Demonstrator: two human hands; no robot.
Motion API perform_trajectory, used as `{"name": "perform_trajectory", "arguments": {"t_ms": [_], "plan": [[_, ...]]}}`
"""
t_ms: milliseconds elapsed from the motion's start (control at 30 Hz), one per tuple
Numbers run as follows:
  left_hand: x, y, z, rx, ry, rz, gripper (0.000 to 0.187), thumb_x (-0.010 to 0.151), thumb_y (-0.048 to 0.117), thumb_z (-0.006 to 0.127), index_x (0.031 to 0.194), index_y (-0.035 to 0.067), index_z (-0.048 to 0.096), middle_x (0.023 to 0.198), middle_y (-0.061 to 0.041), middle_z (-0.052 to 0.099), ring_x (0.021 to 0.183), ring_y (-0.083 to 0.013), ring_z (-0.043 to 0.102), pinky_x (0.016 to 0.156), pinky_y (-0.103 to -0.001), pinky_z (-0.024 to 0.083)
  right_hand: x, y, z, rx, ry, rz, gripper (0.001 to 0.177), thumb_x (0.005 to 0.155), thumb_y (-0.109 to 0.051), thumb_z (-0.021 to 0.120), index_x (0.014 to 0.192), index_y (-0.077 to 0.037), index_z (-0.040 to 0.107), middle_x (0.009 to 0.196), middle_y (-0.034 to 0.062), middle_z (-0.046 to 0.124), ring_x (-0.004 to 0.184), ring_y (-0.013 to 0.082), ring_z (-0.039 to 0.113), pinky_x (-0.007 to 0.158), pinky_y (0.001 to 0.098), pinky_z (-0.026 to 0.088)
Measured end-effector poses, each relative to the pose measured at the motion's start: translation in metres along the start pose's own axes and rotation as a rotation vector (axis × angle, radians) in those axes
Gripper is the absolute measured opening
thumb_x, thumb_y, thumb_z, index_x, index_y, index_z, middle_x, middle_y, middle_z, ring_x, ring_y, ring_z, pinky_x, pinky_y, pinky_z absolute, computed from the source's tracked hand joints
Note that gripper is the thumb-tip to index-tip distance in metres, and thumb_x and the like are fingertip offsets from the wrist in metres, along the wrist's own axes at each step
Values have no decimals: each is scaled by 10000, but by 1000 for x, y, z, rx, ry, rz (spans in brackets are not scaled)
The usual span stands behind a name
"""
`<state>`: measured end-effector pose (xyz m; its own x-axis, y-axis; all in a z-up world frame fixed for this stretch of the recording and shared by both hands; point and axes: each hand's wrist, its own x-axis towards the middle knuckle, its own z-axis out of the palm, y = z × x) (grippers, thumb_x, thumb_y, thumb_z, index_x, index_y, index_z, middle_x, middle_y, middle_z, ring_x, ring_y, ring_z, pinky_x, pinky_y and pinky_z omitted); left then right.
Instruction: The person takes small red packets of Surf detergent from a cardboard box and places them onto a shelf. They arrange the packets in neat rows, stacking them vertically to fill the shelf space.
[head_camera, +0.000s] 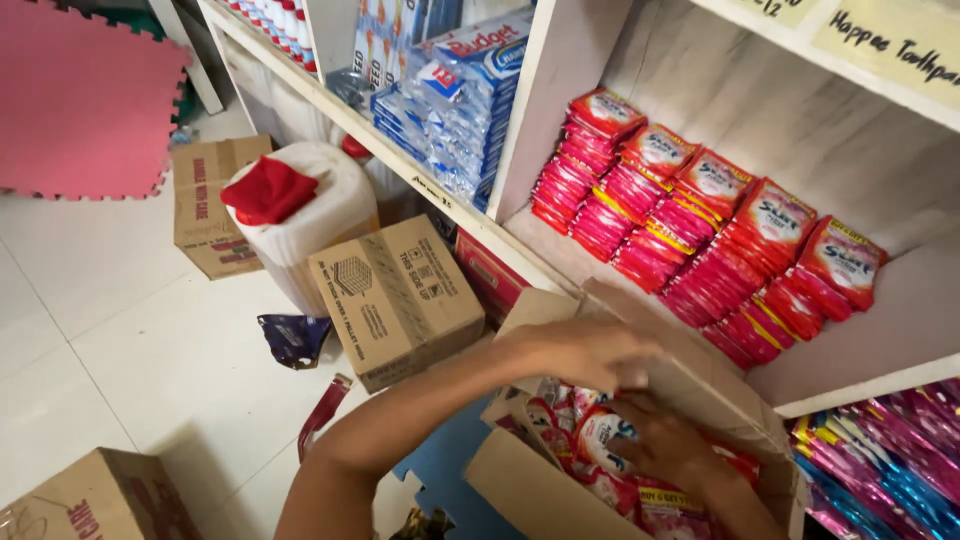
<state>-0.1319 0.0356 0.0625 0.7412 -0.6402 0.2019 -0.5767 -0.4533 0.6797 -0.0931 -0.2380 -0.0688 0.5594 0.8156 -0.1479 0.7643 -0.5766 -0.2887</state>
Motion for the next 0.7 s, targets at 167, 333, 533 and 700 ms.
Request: {"name": "perform_trajectory", "arguments": {"t_ms": [167, 333, 533, 700], "plan": [[70, -45, 63, 293, -327, -140, 332, 865, 210, 674, 1150, 50, 735, 1109, -164, 766, 1052, -301, 729, 912, -434, 559, 6, 15, 4, 97, -23, 28, 595, 844, -319, 745, 1395, -146, 606, 1446, 157, 567, 1302, 351, 549, 1073, 435, 442], [83, -108, 143, 481, -409, -229, 340, 749, 155, 734, 1073, 61, 782, 1181, -165, 715, 1115, -308, 683, 935, -448, 544, 5, 25, 8, 115, 17, 40, 497, 886, -261, 685, 1369, -155, 627, 1364, 152, 621, 1268, 353, 578, 1062, 431, 457], [63, -88, 134, 386, -596, -394, 390, 810, 248, 720, 1137, 45, 778, 1173, -143, 777, 1095, -290, 760, 908, -442, 620, 6, 29, 3, 84, -26, 19, 319, 898, -253, 693, 1187, -117, 683, 1144, 142, 680, 1121, 347, 616, 975, 433, 499], [62, -78, 126, 480, -616, -311, 460, 755, 293, 803, 1169, 98, 758, 1193, -121, 750, 1138, -292, 689, 955, -433, 557, 4, 32, 0, 159, -7, 68, 315, 854, -232, 744, 1150, -129, 714, 1103, 127, 695, 1068, 316, 653, 943, 410, 525]]}}
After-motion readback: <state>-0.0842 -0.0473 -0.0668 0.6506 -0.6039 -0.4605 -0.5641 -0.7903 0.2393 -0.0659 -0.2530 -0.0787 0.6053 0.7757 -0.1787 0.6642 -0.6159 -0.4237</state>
